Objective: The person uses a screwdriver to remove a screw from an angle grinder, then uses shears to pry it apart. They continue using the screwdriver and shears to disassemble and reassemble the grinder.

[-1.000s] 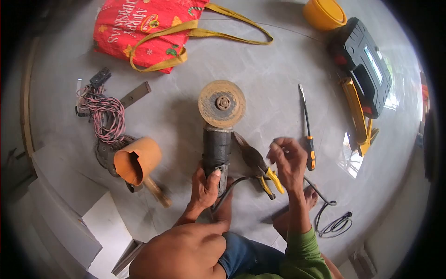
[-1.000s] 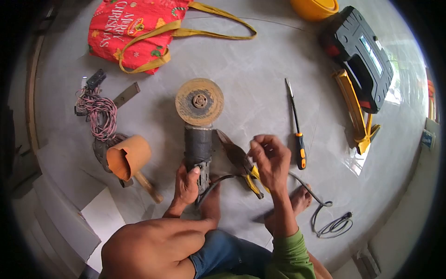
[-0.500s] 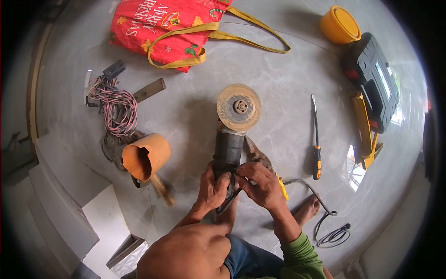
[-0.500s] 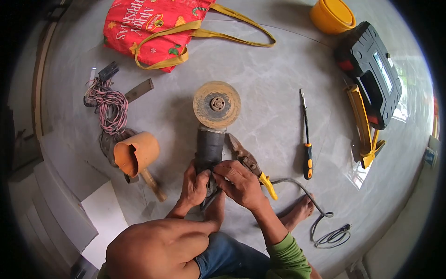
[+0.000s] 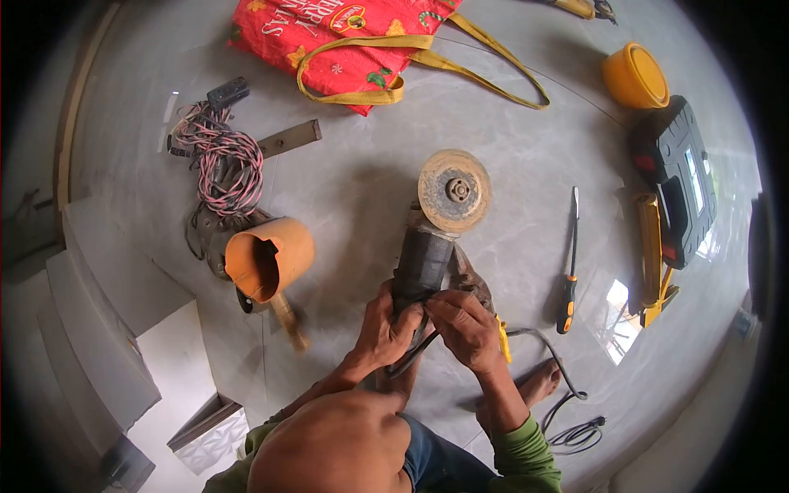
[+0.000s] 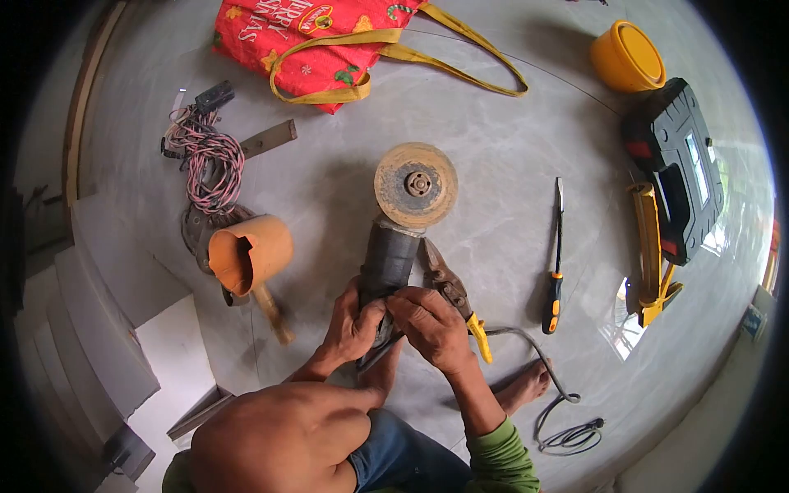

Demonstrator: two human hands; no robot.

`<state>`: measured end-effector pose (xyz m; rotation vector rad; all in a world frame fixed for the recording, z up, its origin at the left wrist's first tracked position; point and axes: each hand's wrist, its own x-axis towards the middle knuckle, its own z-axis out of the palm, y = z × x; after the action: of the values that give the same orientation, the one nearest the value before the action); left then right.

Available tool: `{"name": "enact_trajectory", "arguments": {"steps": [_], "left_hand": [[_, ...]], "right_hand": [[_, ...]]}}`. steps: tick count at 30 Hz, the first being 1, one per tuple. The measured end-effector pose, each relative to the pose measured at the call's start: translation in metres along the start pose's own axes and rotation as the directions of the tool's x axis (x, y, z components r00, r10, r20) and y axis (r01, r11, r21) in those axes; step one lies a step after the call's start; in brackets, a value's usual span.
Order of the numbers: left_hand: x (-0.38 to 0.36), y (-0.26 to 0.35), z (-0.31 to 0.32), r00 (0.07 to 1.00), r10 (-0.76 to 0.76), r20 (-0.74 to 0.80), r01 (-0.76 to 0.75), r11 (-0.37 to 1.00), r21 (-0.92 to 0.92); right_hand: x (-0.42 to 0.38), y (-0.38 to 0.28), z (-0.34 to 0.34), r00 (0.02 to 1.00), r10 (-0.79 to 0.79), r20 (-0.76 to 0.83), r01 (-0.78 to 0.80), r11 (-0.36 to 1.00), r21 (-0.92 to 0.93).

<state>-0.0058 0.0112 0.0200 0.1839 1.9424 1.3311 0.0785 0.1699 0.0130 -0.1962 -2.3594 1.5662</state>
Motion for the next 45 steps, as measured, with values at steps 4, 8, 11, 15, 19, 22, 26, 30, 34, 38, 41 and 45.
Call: {"name": "enact_trajectory", "arguments": {"steps": [4, 8, 11, 15, 19, 22, 26, 30, 34, 38, 41, 45], "left_hand": [[0.000, -0.003, 0.002, 1.000, -0.005, -0.003, 0.005, 1.000, -0.030], [0.001, 0.005, -0.003, 1.000, 0.002, 0.023, -0.003, 1.000, 0.001], [0.002, -0.002, -0.001, 1.000, 0.003, 0.024, -0.004, 0.999, 0.031], [0.001, 0.000, 0.000, 1.000, -0.022, 0.022, 0.021, 0.999, 0.031], [0.001, -0.003, -0.001, 0.999, -0.016, 0.030, 0.015, 1.000, 0.023], [0.000, -0.007, 0.000, 0.997, -0.060, 0.045, 0.060, 0.998, -0.007], [0.000, -0.005, 0.000, 0.999, -0.033, 0.034, 0.032, 0.999, 0.005], [0.000, -0.002, -0.003, 0.996, -0.064, 0.060, 0.063, 0.998, 0.026], [0.000, 0.000, -0.004, 0.993, -0.077, 0.085, 0.082, 0.995, -0.052], [0.001, -0.011, -0.005, 0.997, 0.038, 0.060, -0.038, 0.999, 0.009], [0.002, -0.007, -0.009, 0.995, -0.002, 0.103, 0.004, 1.000, -0.015], [0.003, -0.010, -0.008, 0.994, 0.012, 0.111, -0.011, 1.000, -0.009]], "right_hand": [[0.002, -0.001, 0.000, 1.000, 0.024, 0.007, -0.024, 1.000, -0.003], [0.001, -0.002, -0.001, 0.999, 0.051, 0.014, -0.051, 0.999, 0.004], [0.001, 0.000, -0.003, 0.997, 0.054, 0.063, -0.056, 0.998, 0.026], [0.003, -0.002, -0.002, 0.997, 0.055, 0.051, -0.055, 0.998, -0.003], [0.005, -0.005, -0.003, 0.996, 0.078, 0.040, -0.078, 0.997, 0.007], [0.008, -0.009, -0.005, 0.996, 0.069, 0.054, -0.068, 0.998, -0.009], [0.007, -0.006, -0.005, 0.996, 0.064, 0.063, -0.063, 0.998, -0.012], [0.007, -0.003, -0.003, 0.999, 0.000, 0.044, 0.001, 1.000, -0.023], [0.004, 0.003, 0.000, 0.997, -0.061, 0.040, 0.064, 0.996, -0.057], [0.004, 0.005, 0.001, 0.996, -0.081, 0.030, 0.082, 0.996, -0.020], [0.004, 0.006, 0.000, 0.995, -0.088, 0.049, 0.090, 0.995, -0.034], [0.003, 0.006, -0.001, 0.994, -0.080, 0.076, 0.083, 0.996, -0.037]]}}
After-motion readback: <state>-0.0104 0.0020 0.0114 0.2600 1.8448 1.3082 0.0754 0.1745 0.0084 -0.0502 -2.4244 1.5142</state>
